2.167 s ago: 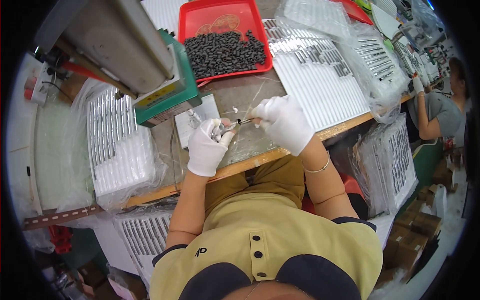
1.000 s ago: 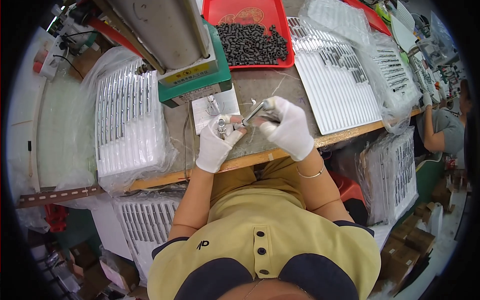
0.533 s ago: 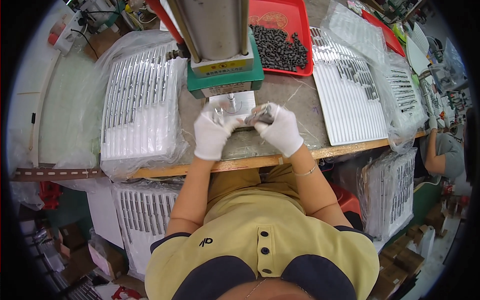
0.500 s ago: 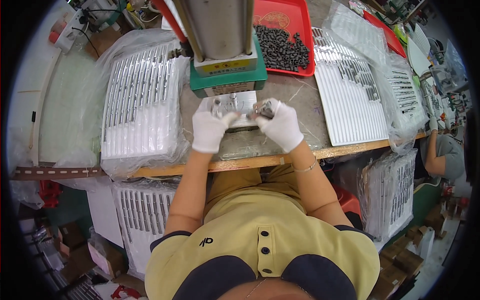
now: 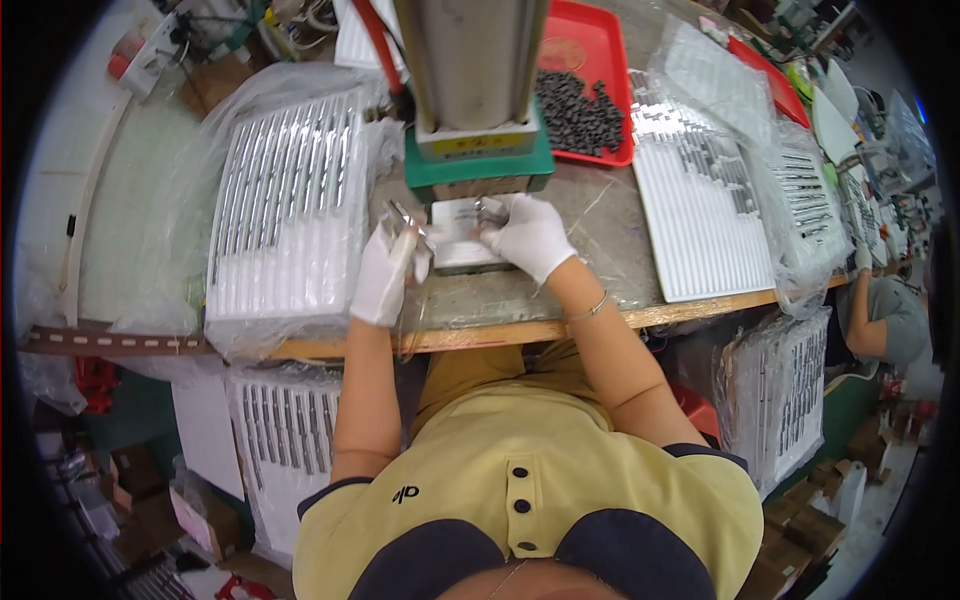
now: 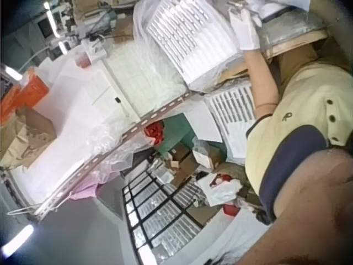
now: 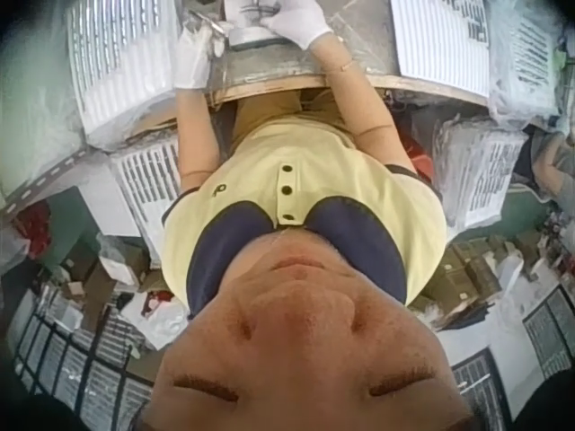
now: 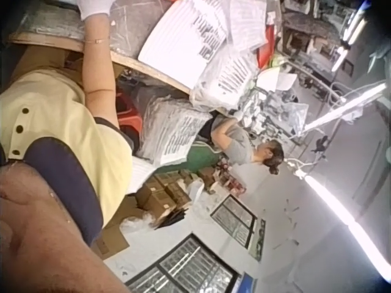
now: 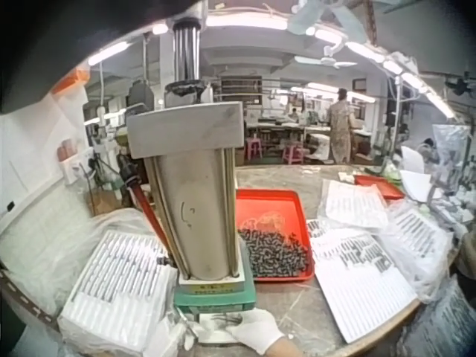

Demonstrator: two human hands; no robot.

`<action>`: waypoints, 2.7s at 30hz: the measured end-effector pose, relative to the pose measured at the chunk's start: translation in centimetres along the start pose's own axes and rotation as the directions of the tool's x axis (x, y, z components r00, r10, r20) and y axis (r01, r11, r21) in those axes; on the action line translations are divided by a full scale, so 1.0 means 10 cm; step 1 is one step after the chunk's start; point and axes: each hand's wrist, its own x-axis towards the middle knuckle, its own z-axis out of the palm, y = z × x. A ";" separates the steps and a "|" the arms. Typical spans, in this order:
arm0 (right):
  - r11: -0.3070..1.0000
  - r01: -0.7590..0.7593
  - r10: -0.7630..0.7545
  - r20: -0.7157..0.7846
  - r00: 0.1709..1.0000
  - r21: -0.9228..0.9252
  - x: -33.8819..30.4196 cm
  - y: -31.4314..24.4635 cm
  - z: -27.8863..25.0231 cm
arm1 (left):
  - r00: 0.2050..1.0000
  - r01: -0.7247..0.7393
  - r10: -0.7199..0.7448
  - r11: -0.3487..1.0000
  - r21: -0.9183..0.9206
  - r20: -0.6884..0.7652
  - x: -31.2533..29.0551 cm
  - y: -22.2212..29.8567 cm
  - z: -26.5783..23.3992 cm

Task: The person picks up a metal tube and a small black component, inserts the component into the tube, and places the assembly into a press. After pressing, the person removes the tube and places it into a plastic-lined tray.

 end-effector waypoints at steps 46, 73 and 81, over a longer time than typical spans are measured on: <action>0.888 -0.255 0.002 -0.550 0.835 -0.383 0.44 1.24 -1.00 | 0.898 0.183 0.255 0.524 0.831 -0.359 0.26 0.07 -1.96; 0.886 0.327 -0.393 -0.156 0.906 -0.329 -0.79 0.39 -0.81 | 0.909 -0.415 0.324 0.753 0.511 0.262 -0.17 -0.08 0.95; 0.973 0.219 -0.230 -0.268 0.935 -0.073 -0.83 0.73 -1.12 | 0.995 0.003 -0.022 0.979 0.202 0.096 -0.23 -0.21 0.86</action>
